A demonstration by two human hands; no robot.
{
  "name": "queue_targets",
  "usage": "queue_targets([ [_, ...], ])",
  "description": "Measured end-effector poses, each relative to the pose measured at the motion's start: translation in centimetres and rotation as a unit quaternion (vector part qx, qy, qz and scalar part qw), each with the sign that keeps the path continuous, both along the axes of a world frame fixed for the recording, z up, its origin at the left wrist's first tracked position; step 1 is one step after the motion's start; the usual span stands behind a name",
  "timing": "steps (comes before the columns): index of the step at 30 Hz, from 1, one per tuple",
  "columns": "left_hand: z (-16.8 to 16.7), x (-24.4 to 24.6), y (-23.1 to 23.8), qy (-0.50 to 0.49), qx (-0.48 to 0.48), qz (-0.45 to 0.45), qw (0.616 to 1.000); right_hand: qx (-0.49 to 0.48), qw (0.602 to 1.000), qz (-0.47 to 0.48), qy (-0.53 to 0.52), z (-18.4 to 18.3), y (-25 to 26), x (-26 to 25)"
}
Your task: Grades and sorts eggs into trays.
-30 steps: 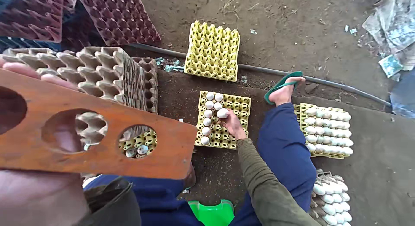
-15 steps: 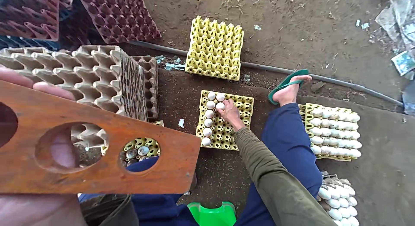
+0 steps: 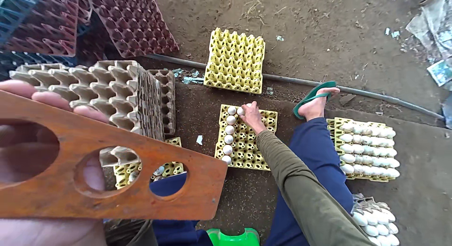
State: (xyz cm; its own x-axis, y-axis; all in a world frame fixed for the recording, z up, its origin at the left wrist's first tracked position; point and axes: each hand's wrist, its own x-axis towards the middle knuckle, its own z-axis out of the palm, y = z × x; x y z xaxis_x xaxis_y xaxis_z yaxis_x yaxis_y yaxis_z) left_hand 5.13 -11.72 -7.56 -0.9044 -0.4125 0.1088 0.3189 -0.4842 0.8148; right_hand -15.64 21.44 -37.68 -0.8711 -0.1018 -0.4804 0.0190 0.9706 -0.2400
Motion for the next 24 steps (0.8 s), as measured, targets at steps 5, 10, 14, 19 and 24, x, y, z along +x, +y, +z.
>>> queue_targets([
  [5, 2.0, -0.8, 3.3, -0.016, -0.003, 0.035, 0.999, -0.276, 0.935, -0.223, -0.006, 2.8, 2.7, 3.4],
  [10, 3.9, -1.9, 7.7, -0.052, 0.055, -0.010, 0.997, -0.638, 0.672, -0.337, -0.164, 12.2, 5.3, 8.9],
  [14, 5.9, -2.5, 13.9, -0.153, 0.076, -0.034, 0.985, -0.761, 0.582, -0.200, -0.206, 20.6, 6.2, 12.2],
  [19, 6.0, -1.4, 19.8, -0.186, 0.080, -0.111, 0.973, -0.717, 0.685, -0.130, -0.017, 30.9, 6.2, 16.2],
  [24, 5.1, 0.1, 23.2, -0.174, 0.086, -0.162, 0.967, -0.439, 0.849, 0.024, 0.294, 36.6, 6.4, 19.2],
])
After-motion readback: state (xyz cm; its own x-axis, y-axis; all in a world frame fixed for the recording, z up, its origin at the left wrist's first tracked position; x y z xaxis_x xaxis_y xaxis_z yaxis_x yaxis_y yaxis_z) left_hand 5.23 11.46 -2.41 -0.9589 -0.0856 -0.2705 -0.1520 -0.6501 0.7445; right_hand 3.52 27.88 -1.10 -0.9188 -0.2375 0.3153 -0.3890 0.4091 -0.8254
